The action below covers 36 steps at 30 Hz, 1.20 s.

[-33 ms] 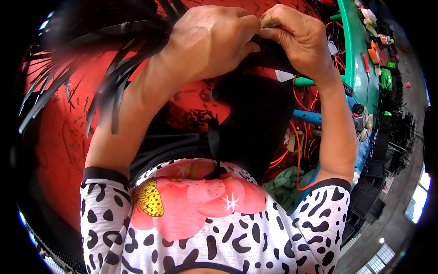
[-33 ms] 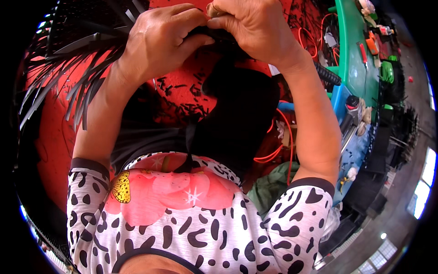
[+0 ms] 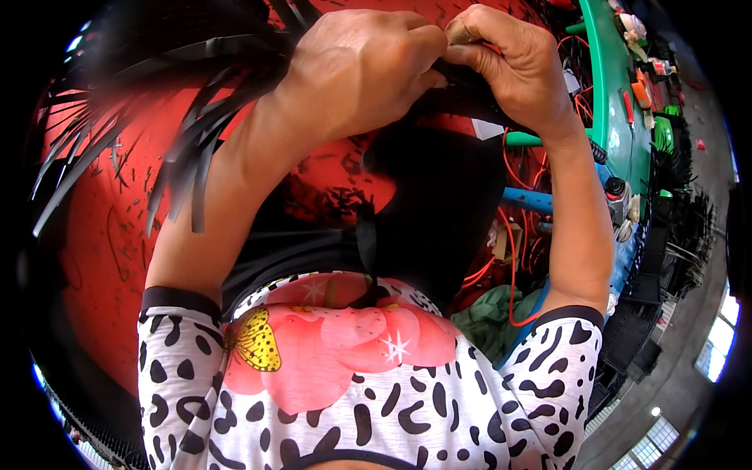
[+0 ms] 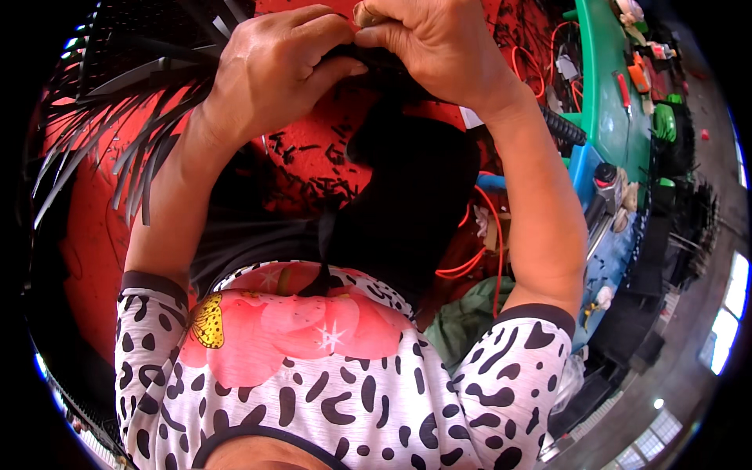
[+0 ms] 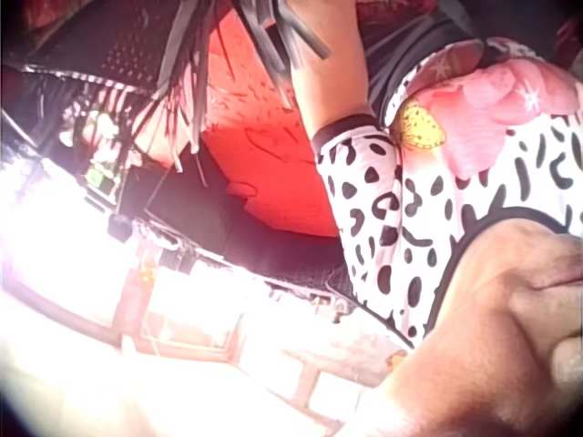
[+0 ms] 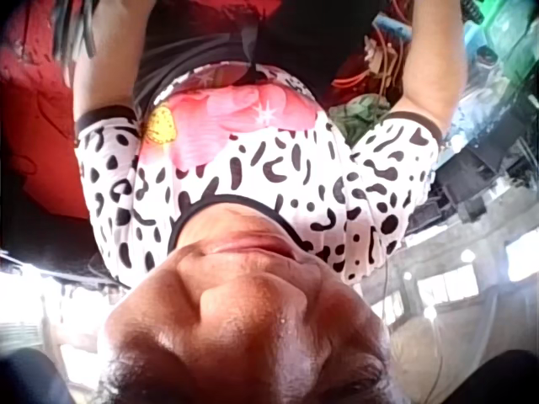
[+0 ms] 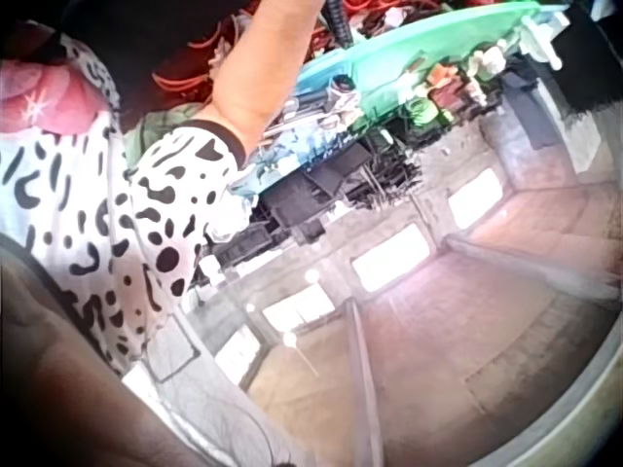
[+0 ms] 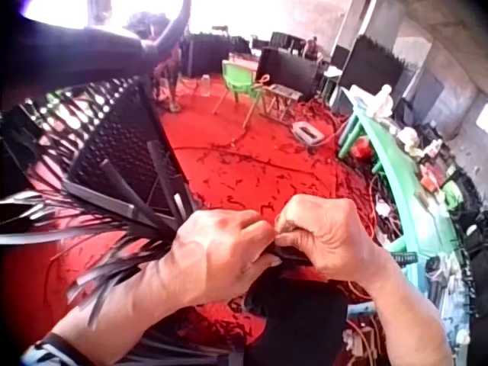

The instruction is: The person is assembling a black plastic mesh part by pulling strips with pliers and securing them with a pneumatic stapler. They also trim the strips with a knife and use a small hammer to tap the staples, working on a table with a red covering in a factory setting.

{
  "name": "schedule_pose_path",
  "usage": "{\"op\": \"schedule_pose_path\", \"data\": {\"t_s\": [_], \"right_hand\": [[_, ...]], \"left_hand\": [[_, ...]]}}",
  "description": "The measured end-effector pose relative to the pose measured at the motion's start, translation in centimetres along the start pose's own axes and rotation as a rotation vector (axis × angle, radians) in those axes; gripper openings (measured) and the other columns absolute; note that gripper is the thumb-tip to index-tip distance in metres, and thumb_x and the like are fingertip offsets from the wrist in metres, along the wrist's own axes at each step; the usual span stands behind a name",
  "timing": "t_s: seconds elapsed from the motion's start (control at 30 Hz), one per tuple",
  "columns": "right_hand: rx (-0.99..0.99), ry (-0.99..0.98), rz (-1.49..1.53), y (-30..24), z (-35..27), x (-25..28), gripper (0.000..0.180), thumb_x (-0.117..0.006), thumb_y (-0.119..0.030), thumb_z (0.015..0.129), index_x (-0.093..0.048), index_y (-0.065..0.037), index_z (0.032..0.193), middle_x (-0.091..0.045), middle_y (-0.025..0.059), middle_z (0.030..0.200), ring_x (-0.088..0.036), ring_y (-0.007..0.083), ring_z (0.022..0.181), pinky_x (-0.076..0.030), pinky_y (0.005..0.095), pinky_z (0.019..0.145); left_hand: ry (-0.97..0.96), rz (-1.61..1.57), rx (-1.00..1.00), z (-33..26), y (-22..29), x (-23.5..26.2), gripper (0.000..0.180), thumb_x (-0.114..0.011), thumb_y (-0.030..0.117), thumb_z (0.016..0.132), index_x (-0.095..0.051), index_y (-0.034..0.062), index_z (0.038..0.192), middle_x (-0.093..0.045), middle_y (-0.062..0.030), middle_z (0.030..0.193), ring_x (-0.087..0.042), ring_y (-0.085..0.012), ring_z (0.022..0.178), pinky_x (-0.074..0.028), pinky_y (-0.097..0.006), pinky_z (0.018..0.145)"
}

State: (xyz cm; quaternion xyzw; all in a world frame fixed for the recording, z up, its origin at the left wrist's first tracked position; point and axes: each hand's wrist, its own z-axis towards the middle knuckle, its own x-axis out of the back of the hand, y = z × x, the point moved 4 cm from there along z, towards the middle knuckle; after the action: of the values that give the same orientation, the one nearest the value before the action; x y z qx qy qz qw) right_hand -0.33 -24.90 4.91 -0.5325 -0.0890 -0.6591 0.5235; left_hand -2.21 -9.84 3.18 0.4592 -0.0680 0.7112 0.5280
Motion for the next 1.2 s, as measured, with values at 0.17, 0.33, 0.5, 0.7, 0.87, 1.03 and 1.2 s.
{"op": "schedule_pose_path", "data": {"t_s": [0.17, 0.33, 0.5, 0.7, 0.87, 1.03, 1.2], "right_hand": [[-0.203, -0.03, 0.338, 1.8, 0.4, -0.2, 0.009, -0.066, -0.001, 0.081, -0.057, 0.0, 0.079, -0.058, 0.0044, 0.072, -0.055, 0.0113, 0.068, -0.044, 0.0257, 0.063], [-0.532, -0.213, 0.751, 2.7, 1.0, -1.0, 0.004, -0.062, -0.002, 0.085, -0.06, 0.0, 0.082, -0.059, -0.0015, 0.074, -0.051, 0.0054, 0.069, -0.042, 0.0222, 0.062], [-0.528, -0.265, 0.848, 4.0, 0.7, -1.8, 0.005, -0.061, -0.006, 0.087, -0.063, -0.001, 0.084, -0.058, -0.0033, 0.073, -0.051, 0.0048, 0.069, -0.041, 0.0208, 0.062], [-0.667, -0.331, 0.797, 4.4, -0.3, -1.4, 0.01, -0.062, -0.01, 0.087, -0.066, -0.002, 0.091, -0.061, -0.0018, 0.078, -0.053, 0.0064, 0.073, -0.043, 0.0221, 0.066], [-0.349, 0.17, 0.176, 3.0, 0.4, -1.4, 0.007, -0.061, -0.005, 0.08, -0.064, -0.001, 0.084, -0.065, 0.0141, 0.074, -0.063, 0.0271, 0.069, -0.049, 0.0349, 0.065], [-0.297, 0.72, -0.174, -2.0, -9.6, 3.6, 0.011, -0.068, -0.005, 0.077, -0.063, -0.005, 0.086, -0.059, 0.0081, 0.072, -0.06, 0.0188, 0.062, -0.048, 0.0311, 0.056], [-1.014, 0.697, -0.781, 0.4, -27.2, 11.7, 0.04, -0.071, -0.035, 0.079, -0.06, -0.006, 0.104, -0.067, 0.01, 0.077, -0.065, 0.0246, 0.067, -0.052, 0.0377, 0.063]], "left_hand": [[0.082, 0.065, -0.037, 0.1, 0.0, 0.2, 0.025, -0.075, 0.013, 0.067, -0.054, 0.0035, 0.078, -0.053, -0.0114, 0.069, -0.059, -0.0304, 0.065, -0.048, -0.039, 0.055], [0.17, 0.083, -0.025, 0.0, 0.3, 0.5, 0.027, -0.076, 0.01, 0.064, -0.053, 0.0038, 0.077, -0.053, -0.0111, 0.073, -0.057, -0.0306, 0.06, -0.047, -0.039, 0.052], [0.314, 0.011, -0.143, -0.4, 0.5, 0.4, 0.026, -0.075, 0.007, 0.063, -0.056, 0.0043, 0.081, -0.052, -0.0098, 0.077, -0.057, -0.0287, 0.059, -0.046, -0.037, 0.05], [0.241, 0.079, -0.143, -0.1, 1.3, -0.5, 0.022, -0.074, 0.008, 0.066, -0.062, 0.0046, 0.084, -0.058, -0.009, 0.082, -0.061, -0.028, 0.067, -0.049, -0.037, 0.057], [0.185, 0.155, -0.129, -1.0, -0.2, -0.9, 0.023, -0.072, 0.006, 0.068, -0.067, 0.004, 0.09, -0.064, -0.0077, 0.089, -0.065, -0.0264, 0.073, -0.05, -0.035, 0.059], [0.1, 0.083, -0.073, -0.6, -0.2, -1.5, 0.021, -0.069, 0.002, 0.075, -0.064, -0.0003, 0.095, -0.063, -0.0134, 0.09, -0.063, -0.032, 0.079, -0.05, -0.036, 0.069], [0.026, 0.1, -0.018, -0.6, -0.3, -1.4, 0.02, -0.068, 0.001, 0.075, -0.063, -0.0016, 0.094, -0.062, -0.015, 0.087, -0.062, -0.0341, 0.079, -0.049, -0.036, 0.068]]}}
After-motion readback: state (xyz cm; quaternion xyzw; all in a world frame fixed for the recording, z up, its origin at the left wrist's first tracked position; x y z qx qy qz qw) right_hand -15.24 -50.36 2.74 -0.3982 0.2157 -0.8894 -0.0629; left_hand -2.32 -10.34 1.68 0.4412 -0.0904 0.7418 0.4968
